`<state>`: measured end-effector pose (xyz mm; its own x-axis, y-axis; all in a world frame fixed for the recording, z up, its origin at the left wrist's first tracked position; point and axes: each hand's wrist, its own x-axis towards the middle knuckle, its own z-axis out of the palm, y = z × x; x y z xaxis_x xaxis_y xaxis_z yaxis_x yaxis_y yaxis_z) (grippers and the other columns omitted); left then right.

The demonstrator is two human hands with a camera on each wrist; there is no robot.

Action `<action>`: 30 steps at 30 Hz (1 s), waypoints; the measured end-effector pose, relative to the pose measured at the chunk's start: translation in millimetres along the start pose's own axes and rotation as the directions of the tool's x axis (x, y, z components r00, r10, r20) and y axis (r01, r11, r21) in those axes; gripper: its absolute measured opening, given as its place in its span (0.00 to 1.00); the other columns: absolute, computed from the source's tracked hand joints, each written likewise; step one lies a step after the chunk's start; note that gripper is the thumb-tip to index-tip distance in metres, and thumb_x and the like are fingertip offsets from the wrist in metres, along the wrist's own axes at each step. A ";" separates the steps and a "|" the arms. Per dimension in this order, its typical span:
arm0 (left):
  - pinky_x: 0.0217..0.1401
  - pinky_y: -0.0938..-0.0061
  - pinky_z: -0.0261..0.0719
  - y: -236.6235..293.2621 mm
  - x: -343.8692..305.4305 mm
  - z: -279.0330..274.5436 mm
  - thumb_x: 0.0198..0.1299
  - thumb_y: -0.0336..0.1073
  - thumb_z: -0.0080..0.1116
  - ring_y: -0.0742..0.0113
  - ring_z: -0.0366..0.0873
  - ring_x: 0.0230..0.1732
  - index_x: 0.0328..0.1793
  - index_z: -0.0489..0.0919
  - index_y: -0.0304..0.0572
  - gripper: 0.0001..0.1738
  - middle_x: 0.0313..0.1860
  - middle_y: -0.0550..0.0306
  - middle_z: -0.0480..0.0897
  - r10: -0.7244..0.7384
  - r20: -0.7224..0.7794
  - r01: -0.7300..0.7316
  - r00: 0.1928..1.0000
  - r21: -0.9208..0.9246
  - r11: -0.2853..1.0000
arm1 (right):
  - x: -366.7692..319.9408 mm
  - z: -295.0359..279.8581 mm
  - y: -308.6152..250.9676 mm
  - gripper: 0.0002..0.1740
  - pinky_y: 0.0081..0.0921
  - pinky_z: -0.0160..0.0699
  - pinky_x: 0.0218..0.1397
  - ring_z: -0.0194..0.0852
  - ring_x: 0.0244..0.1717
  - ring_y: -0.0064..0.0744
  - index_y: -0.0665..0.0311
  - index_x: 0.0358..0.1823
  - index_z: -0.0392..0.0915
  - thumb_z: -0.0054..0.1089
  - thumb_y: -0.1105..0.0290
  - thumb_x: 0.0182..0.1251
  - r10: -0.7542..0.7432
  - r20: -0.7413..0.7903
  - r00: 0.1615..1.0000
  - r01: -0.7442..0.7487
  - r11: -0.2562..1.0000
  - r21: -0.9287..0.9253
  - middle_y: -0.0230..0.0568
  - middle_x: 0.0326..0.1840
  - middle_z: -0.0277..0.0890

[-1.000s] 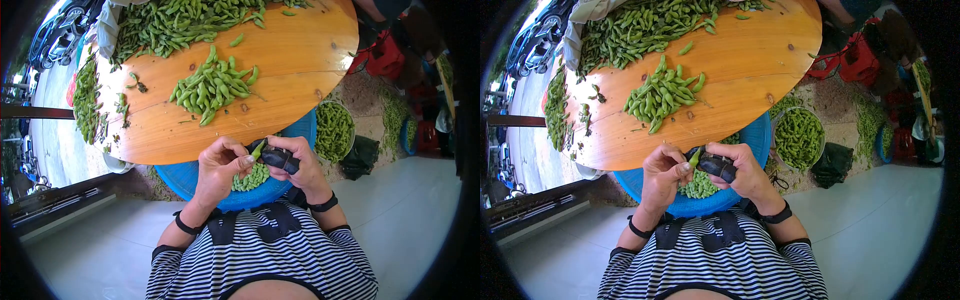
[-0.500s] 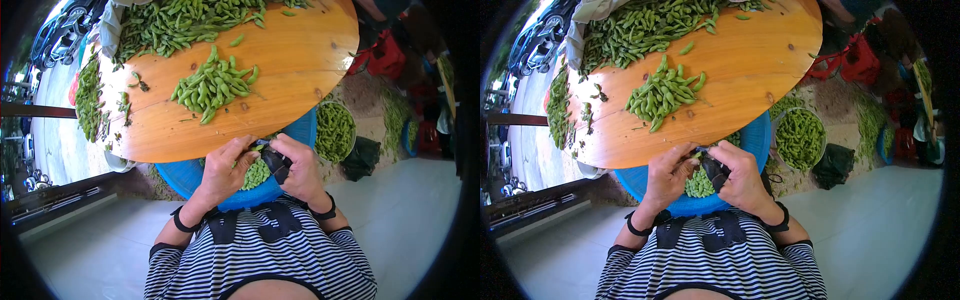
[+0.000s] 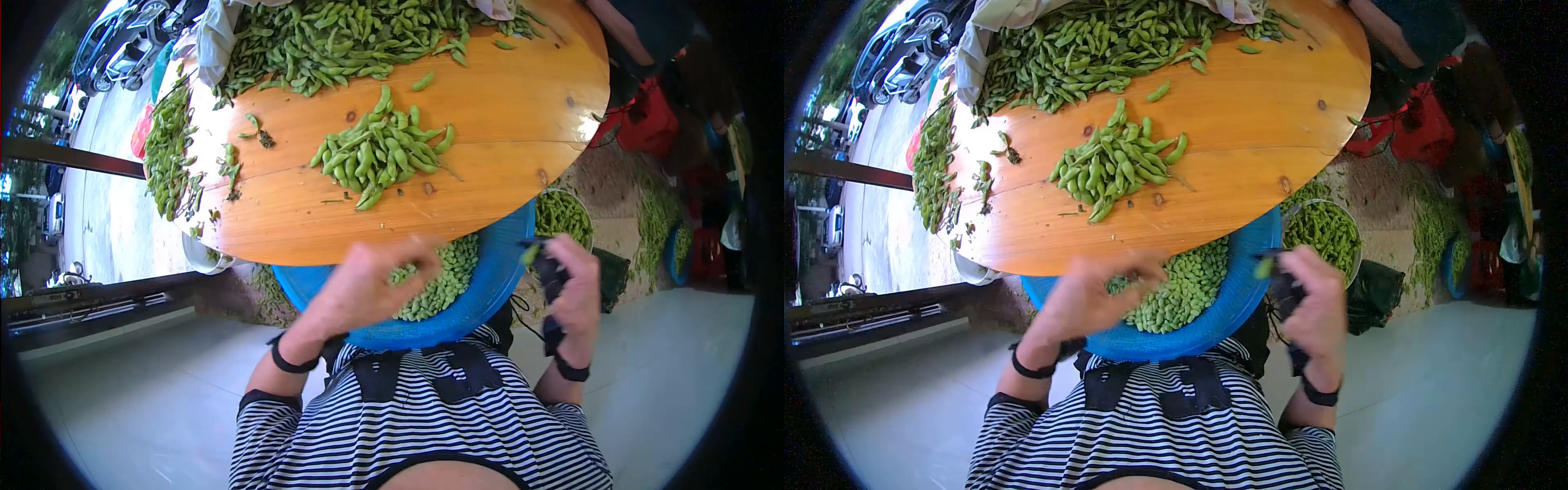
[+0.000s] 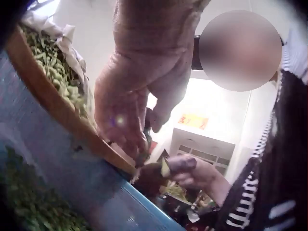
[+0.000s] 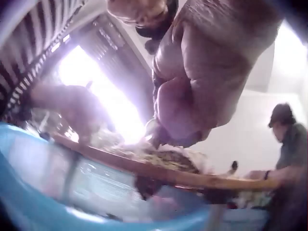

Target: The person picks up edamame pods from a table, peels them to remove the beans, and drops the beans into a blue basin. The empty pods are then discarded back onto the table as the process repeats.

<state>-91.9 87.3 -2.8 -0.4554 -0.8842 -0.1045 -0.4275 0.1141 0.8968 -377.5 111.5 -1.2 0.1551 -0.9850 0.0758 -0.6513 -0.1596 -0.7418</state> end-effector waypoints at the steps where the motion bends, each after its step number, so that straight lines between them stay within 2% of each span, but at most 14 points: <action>1: 0.43 0.74 0.80 -4.9 4.6 -9.9 0.57 0.21 0.59 0.68 0.83 0.39 0.59 0.79 0.36 0.21 0.34 0.56 0.84 -0.032 -0.128 0.048 0.991 0.124 0.991 | -4.8 -14.3 10.2 0.12 0.36 0.66 0.31 0.69 0.28 0.47 0.70 0.34 0.73 0.55 0.84 0.44 0.064 -0.021 0.998 -0.066 0.993 -0.098 0.45 0.28 0.68; 3: 0.38 0.75 0.78 -14.8 24.8 -29.6 0.55 0.23 0.63 0.69 0.80 0.34 0.50 0.82 0.33 0.14 0.33 0.56 0.83 0.000 -0.486 0.128 0.874 0.230 0.965 | -20.2 -31.8 42.5 0.16 0.34 0.70 0.34 0.75 0.32 0.48 0.71 0.39 0.75 0.55 0.84 0.45 0.061 -0.075 0.995 -0.086 0.914 -0.397 0.49 0.31 0.74; 4: 0.38 0.75 0.78 -22.9 31.0 -36.3 0.55 0.23 0.63 0.69 0.80 0.34 0.50 0.82 0.33 0.14 0.33 0.56 0.83 0.003 -0.487 0.125 0.873 0.229 0.965 | -29.4 -32.6 53.5 0.16 0.34 0.70 0.34 0.75 0.32 0.48 0.71 0.39 0.75 0.55 0.84 0.45 0.059 -0.076 0.995 -0.084 0.913 -0.399 0.49 0.31 0.74; 6: 0.33 0.75 0.75 -38.4 40.4 -43.3 0.55 0.22 0.63 0.71 0.77 0.29 0.45 0.82 0.31 0.10 0.35 0.55 0.81 0.158 -0.532 0.138 0.832 0.474 0.870 | -39.0 -30.1 60.8 0.20 0.32 0.73 0.37 0.79 0.35 0.50 0.71 0.46 0.76 0.55 0.86 0.48 -0.205 -0.295 0.933 -0.013 0.801 -0.599 0.55 0.35 0.76; 7: 0.33 0.75 0.75 -39.5 42.1 -42.5 0.55 0.22 0.63 0.71 0.77 0.29 0.45 0.82 0.31 0.10 0.35 0.55 0.81 0.158 -0.531 0.137 0.832 0.474 0.870 | -35.2 -31.3 57.7 0.20 0.32 0.73 0.37 0.79 0.35 0.50 0.71 0.46 0.76 0.55 0.86 0.48 -0.205 -0.296 0.933 -0.014 0.801 -0.599 0.55 0.35 0.76; 9: 0.32 0.76 0.74 -39.9 44.4 -39.8 0.54 0.22 0.63 0.71 0.76 0.29 0.43 0.81 0.30 0.10 0.39 0.56 0.81 0.160 -0.535 0.110 0.830 0.438 0.892 | -19.6 -28.8 41.7 0.21 0.29 0.75 0.38 0.80 0.35 0.46 0.70 0.49 0.77 0.55 0.87 0.50 0.166 -0.224 0.960 -0.229 0.930 -0.289 0.53 0.36 0.78; 12: 0.33 0.79 0.74 -19.5 38.5 -33.0 0.56 0.21 0.63 0.74 0.77 0.30 0.45 0.82 0.32 0.10 0.37 0.59 0.82 0.177 -0.572 0.075 0.801 0.389 0.918 | -2.4 -5.2 8.1 0.18 0.24 0.76 0.38 0.79 0.33 0.30 0.71 0.47 0.77 0.54 0.86 0.53 0.088 -0.170 0.982 -0.074 0.993 0.089 0.42 0.32 0.79; 13: 0.33 0.79 0.74 -18.3 34.3 -26.1 0.56 0.21 0.63 0.74 0.77 0.30 0.45 0.82 0.32 0.10 0.37 0.59 0.82 0.179 -0.562 0.065 0.808 0.387 0.920 | 0.1 4.8 1.0 0.16 0.23 0.75 0.39 0.79 0.33 0.28 0.70 0.46 0.77 0.56 0.82 0.54 0.153 -0.129 0.980 -0.116 0.960 0.257 0.41 0.33 0.80; 14: 0.34 0.80 0.75 -16.9 27.7 -17.7 0.57 0.21 0.62 0.75 0.77 0.31 0.45 0.82 0.33 0.09 0.37 0.60 0.82 0.021 -0.484 0.033 0.875 0.103 0.994 | -0.9 15.3 3.4 0.16 0.23 0.75 0.39 0.79 0.34 0.28 0.70 0.46 0.78 0.59 0.77 0.53 0.120 -0.060 0.991 -0.083 0.904 0.419 0.40 0.34 0.81; 15: 0.34 0.81 0.75 -15.2 21.4 -9.6 0.58 0.21 0.62 0.76 0.77 0.32 0.45 0.81 0.34 0.09 0.36 0.61 0.83 -0.107 -0.356 0.040 0.928 -0.190 0.981 | 2.0 28.8 -4.2 0.18 0.22 0.74 0.38 0.77 0.33 0.26 0.70 0.47 0.78 0.61 0.75 0.53 0.154 -0.011 0.988 -0.124 0.836 0.535 0.37 0.33 0.80; 17: 0.36 0.83 0.76 2.6 13.7 7.2 0.60 0.22 0.63 0.78 0.77 0.33 0.45 0.81 0.34 0.07 0.34 0.62 0.83 -0.137 -0.164 0.072 0.977 -0.352 0.933 | 14.3 39.4 -21.8 0.16 0.20 0.70 0.36 0.69 0.31 0.21 0.72 0.47 0.77 0.61 0.76 0.57 0.136 0.160 0.978 -0.206 0.763 0.613 0.34 0.33 0.73; 19: 0.35 0.83 0.75 3.9 10.8 21.2 0.60 0.24 0.65 0.79 0.76 0.32 0.43 0.81 0.34 0.07 0.33 0.63 0.82 -0.205 -0.126 0.129 0.971 -0.448 0.885 | 18.2 45.1 -27.4 0.14 0.19 0.68 0.37 0.68 0.32 0.20 0.74 0.46 0.76 0.62 0.75 0.59 0.126 0.304 0.944 -0.303 0.693 0.655 0.35 0.34 0.71; 22: 0.34 0.83 0.74 1.1 9.3 30.2 0.60 0.27 0.67 0.80 0.75 0.31 0.41 0.81 0.33 0.07 0.30 0.64 0.81 -0.238 -0.085 0.144 0.968 -0.586 0.797 | 19.4 51.3 -26.3 0.14 0.20 0.66 0.37 0.65 0.32 0.21 0.73 0.45 0.76 0.63 0.74 0.59 0.048 0.283 0.958 -0.237 0.686 0.687 0.35 0.32 0.69; 30: 0.37 0.82 0.76 -4.4 5.3 37.0 0.58 0.23 0.68 0.79 0.76 0.33 0.41 0.80 0.32 0.08 0.32 0.61 0.81 -0.282 -0.112 0.166 0.953 -0.587 0.793 | 21.8 53.2 -20.1 0.13 0.22 0.65 0.37 0.64 0.30 0.26 0.72 0.43 0.76 0.63 0.74 0.59 -0.014 0.255 0.967 -0.152 0.769 0.621 0.36 0.29 0.66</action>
<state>-121.3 98.9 -23.3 -0.2258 -0.9254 -0.3043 0.0437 -0.3217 0.9458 -321.5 96.8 -20.1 0.3485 -0.9334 -0.0858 -0.0636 0.0678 -0.9957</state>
